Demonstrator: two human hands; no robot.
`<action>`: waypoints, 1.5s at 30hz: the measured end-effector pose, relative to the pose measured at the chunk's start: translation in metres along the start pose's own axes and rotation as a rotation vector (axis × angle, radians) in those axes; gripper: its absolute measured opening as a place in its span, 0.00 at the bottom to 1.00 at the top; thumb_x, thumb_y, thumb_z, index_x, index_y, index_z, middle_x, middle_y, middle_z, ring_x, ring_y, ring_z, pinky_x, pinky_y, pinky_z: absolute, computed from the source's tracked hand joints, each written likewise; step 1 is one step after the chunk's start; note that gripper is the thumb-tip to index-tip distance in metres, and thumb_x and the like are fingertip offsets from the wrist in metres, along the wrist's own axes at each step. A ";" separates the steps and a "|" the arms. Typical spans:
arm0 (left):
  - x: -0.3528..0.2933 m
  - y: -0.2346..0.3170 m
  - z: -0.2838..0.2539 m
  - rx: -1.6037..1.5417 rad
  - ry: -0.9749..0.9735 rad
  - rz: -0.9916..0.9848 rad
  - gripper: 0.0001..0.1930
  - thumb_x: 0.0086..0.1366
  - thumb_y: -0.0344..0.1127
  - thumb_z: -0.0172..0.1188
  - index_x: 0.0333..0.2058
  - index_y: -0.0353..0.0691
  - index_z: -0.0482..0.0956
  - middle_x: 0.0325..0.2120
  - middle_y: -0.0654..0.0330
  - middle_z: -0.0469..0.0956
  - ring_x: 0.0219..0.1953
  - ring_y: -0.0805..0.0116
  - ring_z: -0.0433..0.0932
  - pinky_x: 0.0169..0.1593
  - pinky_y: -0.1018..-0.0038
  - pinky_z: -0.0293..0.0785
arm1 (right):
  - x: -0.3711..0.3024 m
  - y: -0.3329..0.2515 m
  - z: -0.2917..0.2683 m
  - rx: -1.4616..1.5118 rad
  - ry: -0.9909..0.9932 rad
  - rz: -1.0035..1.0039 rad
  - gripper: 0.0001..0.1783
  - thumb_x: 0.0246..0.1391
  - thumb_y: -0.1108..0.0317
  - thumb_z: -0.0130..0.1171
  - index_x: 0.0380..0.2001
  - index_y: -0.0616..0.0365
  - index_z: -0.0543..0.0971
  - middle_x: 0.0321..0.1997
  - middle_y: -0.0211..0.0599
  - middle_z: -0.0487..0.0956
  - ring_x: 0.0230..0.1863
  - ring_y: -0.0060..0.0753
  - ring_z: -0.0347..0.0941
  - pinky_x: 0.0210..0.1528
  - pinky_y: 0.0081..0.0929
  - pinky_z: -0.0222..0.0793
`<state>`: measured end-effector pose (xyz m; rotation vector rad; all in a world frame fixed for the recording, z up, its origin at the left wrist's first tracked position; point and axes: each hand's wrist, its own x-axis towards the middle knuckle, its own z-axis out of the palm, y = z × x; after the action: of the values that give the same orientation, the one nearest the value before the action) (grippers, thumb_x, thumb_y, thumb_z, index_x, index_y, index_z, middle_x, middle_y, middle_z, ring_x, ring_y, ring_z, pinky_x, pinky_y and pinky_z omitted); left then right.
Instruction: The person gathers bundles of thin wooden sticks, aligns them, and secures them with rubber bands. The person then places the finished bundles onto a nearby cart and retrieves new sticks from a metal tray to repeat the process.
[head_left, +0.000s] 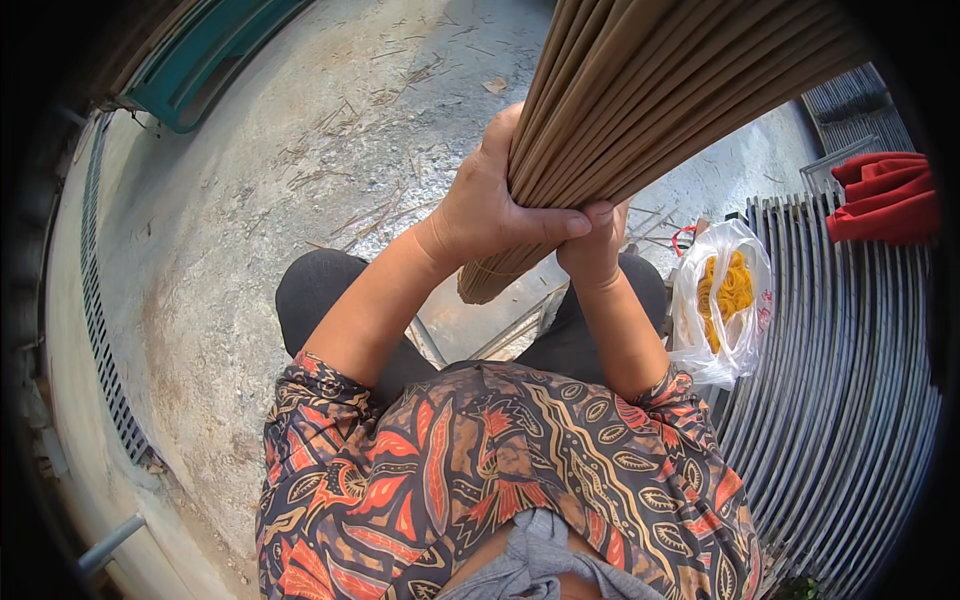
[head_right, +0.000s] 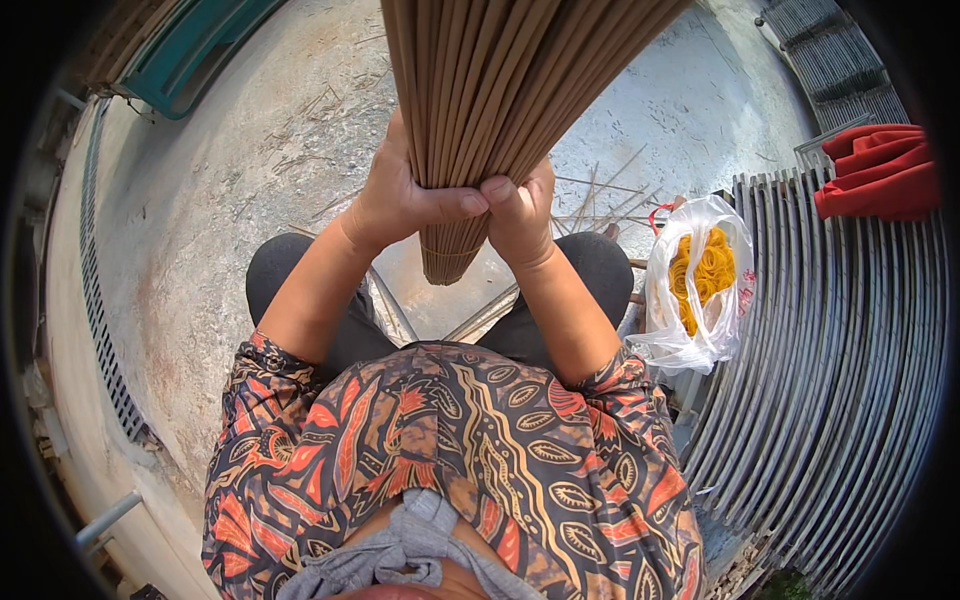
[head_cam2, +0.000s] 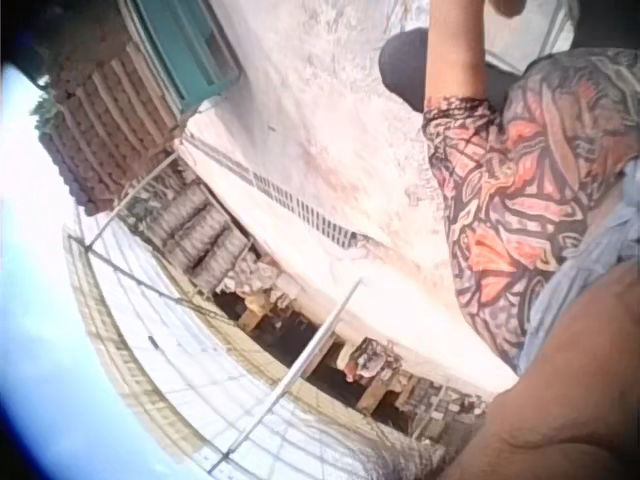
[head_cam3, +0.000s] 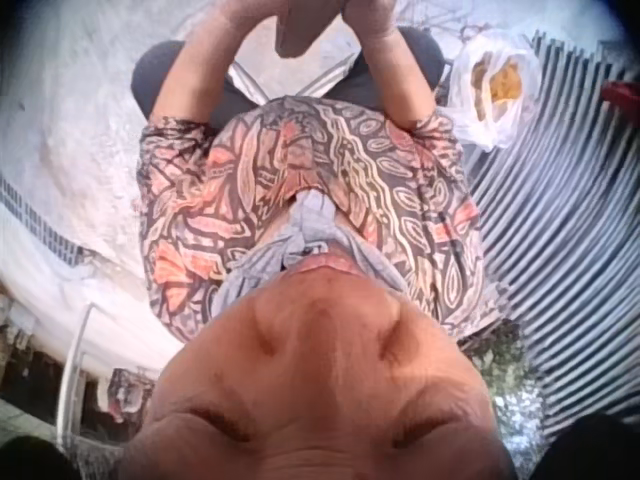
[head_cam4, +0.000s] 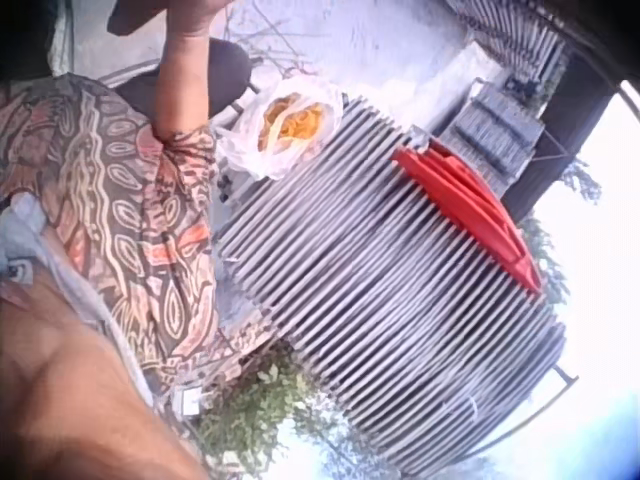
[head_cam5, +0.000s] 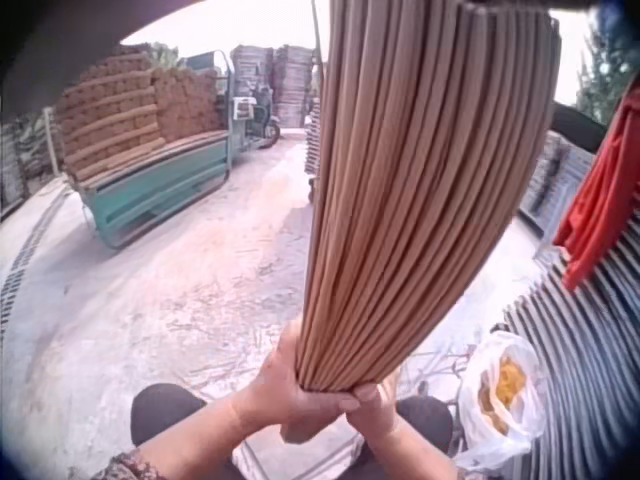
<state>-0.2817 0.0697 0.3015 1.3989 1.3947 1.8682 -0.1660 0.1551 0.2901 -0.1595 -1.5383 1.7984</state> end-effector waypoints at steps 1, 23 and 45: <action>-0.009 -0.014 0.000 -0.030 0.031 -0.050 0.51 0.37 0.47 0.76 0.57 0.38 0.55 0.47 0.51 0.69 0.51 0.59 0.69 0.55 0.66 0.65 | -0.001 0.014 -0.008 -0.056 -0.036 0.027 0.45 0.41 0.36 0.61 0.49 0.66 0.67 0.47 0.39 0.73 0.48 0.30 0.69 0.52 0.28 0.63; -0.037 -0.015 -0.016 -0.072 -0.011 -0.037 0.65 0.31 0.43 0.79 0.62 0.33 0.41 0.57 0.46 0.58 0.60 0.53 0.59 0.61 0.64 0.54 | 0.001 0.016 -0.006 0.053 -0.140 0.174 0.65 0.22 0.35 0.71 0.59 0.68 0.56 0.59 0.40 0.65 0.59 0.36 0.62 0.60 0.34 0.59; -0.027 -0.048 -0.054 -0.132 -0.531 -0.166 0.62 0.44 0.33 0.71 0.64 0.45 0.28 0.62 0.44 0.50 0.64 0.55 0.51 0.65 0.68 0.48 | -0.005 0.025 -0.034 -0.030 0.029 0.173 0.64 0.23 0.33 0.70 0.58 0.66 0.58 0.60 0.40 0.64 0.60 0.38 0.60 0.63 0.37 0.55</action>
<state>-0.3293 0.0432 0.2473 1.5130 1.0621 1.3235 -0.1556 0.1791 0.2574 -0.3408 -1.5720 1.8984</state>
